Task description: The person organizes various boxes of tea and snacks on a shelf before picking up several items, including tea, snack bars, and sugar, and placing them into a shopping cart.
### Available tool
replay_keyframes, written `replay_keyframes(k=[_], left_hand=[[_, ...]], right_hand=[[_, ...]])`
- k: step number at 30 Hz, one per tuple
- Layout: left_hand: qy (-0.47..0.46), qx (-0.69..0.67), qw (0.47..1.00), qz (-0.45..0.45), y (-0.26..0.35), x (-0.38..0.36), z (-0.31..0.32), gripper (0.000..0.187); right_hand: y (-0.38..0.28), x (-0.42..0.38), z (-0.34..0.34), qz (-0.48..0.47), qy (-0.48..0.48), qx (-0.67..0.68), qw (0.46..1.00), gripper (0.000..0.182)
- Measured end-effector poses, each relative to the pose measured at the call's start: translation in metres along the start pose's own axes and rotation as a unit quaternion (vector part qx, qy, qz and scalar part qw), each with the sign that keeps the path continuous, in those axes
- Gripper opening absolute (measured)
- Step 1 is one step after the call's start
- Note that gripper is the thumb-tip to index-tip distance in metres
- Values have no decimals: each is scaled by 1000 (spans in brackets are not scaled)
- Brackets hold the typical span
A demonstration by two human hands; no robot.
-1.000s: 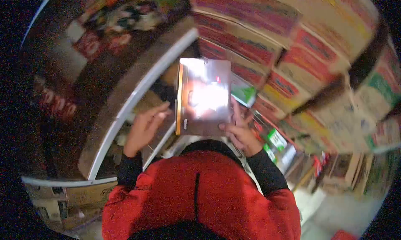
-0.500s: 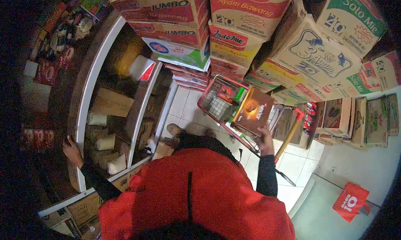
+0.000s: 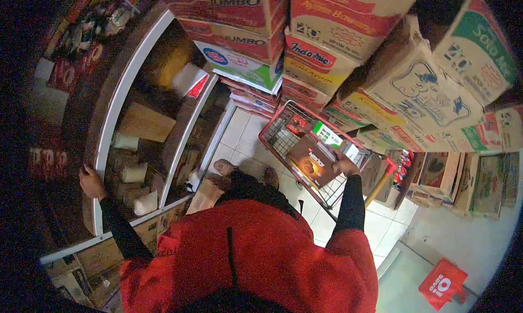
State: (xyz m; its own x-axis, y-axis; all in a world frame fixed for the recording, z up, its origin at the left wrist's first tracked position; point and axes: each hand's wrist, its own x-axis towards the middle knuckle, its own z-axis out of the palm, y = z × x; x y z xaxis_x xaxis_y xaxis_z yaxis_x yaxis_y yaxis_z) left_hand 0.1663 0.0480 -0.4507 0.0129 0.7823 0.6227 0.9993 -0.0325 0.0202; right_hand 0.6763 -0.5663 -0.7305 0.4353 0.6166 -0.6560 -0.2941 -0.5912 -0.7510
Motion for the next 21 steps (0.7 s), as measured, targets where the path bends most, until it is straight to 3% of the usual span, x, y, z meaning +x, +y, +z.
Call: replay_keyframes(k=[1, 3, 6, 7, 8, 9, 10, 12, 13, 14, 15, 17, 19, 20, 21], left_hand=[[16, -3, 1000, 7, -4, 0, 4, 46], [33, 0, 999, -3, -4, -2, 6, 43], [18, -23, 1000, -1, -11, 1, 12, 40], [17, -11, 1000, -11, -5, 0, 8, 39], [-3, 9, 1000, -30, 3, -2, -1, 37], [-23, 28, 998, -50, 11, -4, -10, 36], [25, 3, 999, -45, 18, -8, -13, 34], [89, -19, 994, -62, 18, -13, -9, 32], [108, -33, 993, -26, 14, -13, -5, 31], [125, -47, 991, 13, 15, -12, -6, 30], [136, -46, 990, -5, 16, -13, -9, 30], [75, -58, 996, -1, 21, -11, -21, 31], [85, -90, 992, 18, 17, -11, -16, 33], [67, -97, 993, 20, 17, -10, -21, 34], [49, -104, 993, 24, 19, -10, -26, 34]], right_hand=[[6, 5, -5, 47, -28, -52, 997, 82], [69, 36, -16, 47, -10, -133, 990, 67], [192, 103, -34, -80, 56, -219, 971, 47], [178, 100, -26, -79, 103, -358, 925, 40], [163, 101, -16, -84, 147, -263, 950, 30], [154, 106, -10, -79, 119, -384, 912, 26], [150, 109, -9, -74, 96, -500, 857, 24], [244, 157, -48, -93, 42, -291, 951, 26], [283, 176, -64, -95, 14, -182, 979, 28], [217, 146, -21, 101, 148, -442, 879, 27], [137, 108, 26, 193, 229, -465, 833, 31], [62, 74, 76, 256, 333, -457, 784, 44], [8, 83, 109, 217, 366, -515, 744, 46], [4, 97, 111, 144, 357, -513, 767, 51], [1, 114, 119, -15, 391, -447, 805, 55]])
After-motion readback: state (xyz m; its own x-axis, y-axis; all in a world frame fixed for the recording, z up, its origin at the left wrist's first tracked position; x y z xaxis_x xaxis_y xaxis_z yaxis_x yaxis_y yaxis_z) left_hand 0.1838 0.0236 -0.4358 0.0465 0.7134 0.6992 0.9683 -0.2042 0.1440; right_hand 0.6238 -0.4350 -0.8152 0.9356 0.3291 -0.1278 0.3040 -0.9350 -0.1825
